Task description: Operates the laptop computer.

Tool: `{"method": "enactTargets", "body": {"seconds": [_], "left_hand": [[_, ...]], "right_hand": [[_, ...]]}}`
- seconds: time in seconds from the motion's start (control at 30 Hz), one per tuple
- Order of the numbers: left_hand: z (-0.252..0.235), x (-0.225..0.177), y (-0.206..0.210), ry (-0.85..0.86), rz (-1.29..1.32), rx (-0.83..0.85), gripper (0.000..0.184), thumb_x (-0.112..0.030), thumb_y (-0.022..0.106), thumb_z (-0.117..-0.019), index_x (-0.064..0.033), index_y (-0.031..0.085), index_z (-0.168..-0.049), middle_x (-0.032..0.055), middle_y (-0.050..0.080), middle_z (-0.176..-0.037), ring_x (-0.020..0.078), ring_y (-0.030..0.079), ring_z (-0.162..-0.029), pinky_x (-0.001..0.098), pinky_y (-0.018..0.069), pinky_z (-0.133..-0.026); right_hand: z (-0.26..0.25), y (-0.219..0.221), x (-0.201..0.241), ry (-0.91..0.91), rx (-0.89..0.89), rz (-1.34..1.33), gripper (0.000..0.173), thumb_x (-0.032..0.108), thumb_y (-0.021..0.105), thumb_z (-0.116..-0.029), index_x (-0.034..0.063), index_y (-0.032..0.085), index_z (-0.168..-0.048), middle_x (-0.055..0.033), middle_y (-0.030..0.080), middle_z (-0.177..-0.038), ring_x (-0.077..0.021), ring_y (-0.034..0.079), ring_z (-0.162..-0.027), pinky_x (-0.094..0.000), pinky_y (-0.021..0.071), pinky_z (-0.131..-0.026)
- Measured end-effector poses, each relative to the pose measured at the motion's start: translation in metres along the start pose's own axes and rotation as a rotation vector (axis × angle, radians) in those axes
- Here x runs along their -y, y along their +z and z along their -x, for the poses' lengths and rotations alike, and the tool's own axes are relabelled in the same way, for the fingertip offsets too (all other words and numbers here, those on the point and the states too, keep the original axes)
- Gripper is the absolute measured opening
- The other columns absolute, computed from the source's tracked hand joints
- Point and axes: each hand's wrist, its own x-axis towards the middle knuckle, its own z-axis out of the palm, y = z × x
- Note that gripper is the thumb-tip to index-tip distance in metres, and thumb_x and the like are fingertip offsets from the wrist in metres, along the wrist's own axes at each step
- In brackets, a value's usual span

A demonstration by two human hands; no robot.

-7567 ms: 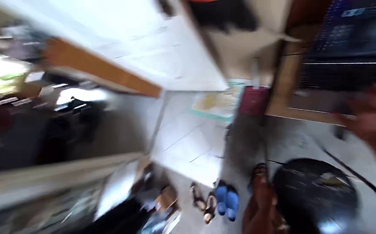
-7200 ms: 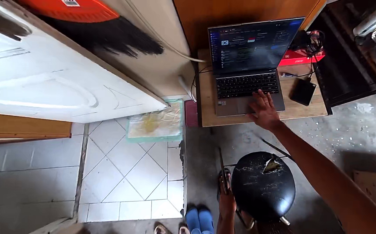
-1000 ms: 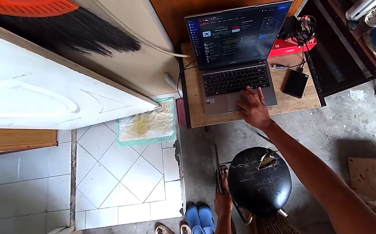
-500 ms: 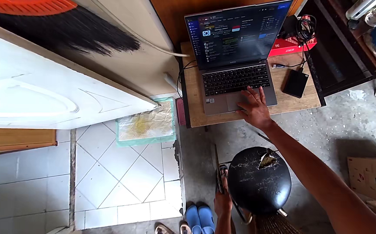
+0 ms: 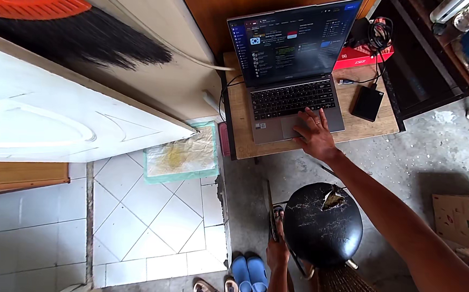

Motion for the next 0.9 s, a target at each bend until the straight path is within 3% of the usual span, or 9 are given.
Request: {"method": "enactTargets", "body": {"seconds": [0.1,0.27,0.4,0.57,0.9], "left_hand": [[0.0,0.001,0.0,0.013,0.003,-0.004,0.055,-0.06,0.046,-0.1031,-0.0132,0.075,-0.102,0.0127,0.075,-0.096,0.0308,0.072,-0.096,0.0571,0.0564,-0.079],[0.001,-0.001,-0.002,0.008,-0.002,0.003,0.057,-0.061,0.044,-0.1032,-0.0133,0.075,-0.101,0.0125,0.075,-0.096,0.0306,0.072,-0.096,0.0573,0.0564,-0.079],[0.001,-0.001,-0.001,0.004,-0.004,-0.001,0.058,-0.062,0.044,-0.1028,-0.0139,0.075,-0.101,0.012,0.075,-0.096,0.0298,0.073,-0.096,0.0564,0.0567,-0.079],[0.0,-0.001,-0.001,0.006,-0.013,0.0,0.055,-0.06,0.045,-0.1031,-0.0135,0.075,-0.102,0.0124,0.075,-0.097,0.0306,0.072,-0.097,0.0572,0.0565,-0.08],[0.001,-0.002,-0.001,0.004,-0.015,-0.005,0.057,-0.062,0.044,-0.1028,-0.0147,0.076,-0.103,0.012,0.075,-0.098,0.0305,0.073,-0.097,0.0572,0.0565,-0.08]], "right_hand": [[-0.004,-0.005,0.004,0.031,0.046,0.01,0.055,0.039,0.071,-0.0927,0.0217,0.06,-0.144,-0.0153,0.038,-0.163,-0.0363,0.023,-0.156,-0.0633,0.0111,-0.126],[-0.009,-0.003,0.002,0.04,0.155,0.029,0.054,0.041,0.064,-0.0965,0.0284,0.056,-0.149,-0.0149,0.025,-0.169,-0.0356,0.01,-0.159,-0.0653,0.0032,-0.125],[-0.008,-0.001,-0.001,0.026,0.133,0.039,0.049,0.043,0.063,-0.0966,0.0263,0.062,-0.143,-0.0153,0.031,-0.167,-0.0364,0.014,-0.158,-0.0655,0.0039,-0.125],[-0.002,-0.001,0.001,0.009,0.026,0.005,0.038,0.039,0.068,-0.0951,0.0184,0.073,-0.127,-0.0155,0.047,-0.157,-0.0375,0.026,-0.155,-0.0646,0.0095,-0.126],[0.003,0.003,-0.001,-0.006,-0.06,-0.009,0.032,0.04,0.069,-0.0948,0.0175,0.077,-0.116,-0.0138,0.053,-0.152,-0.0363,0.033,-0.152,-0.0648,0.0109,-0.126]]}}
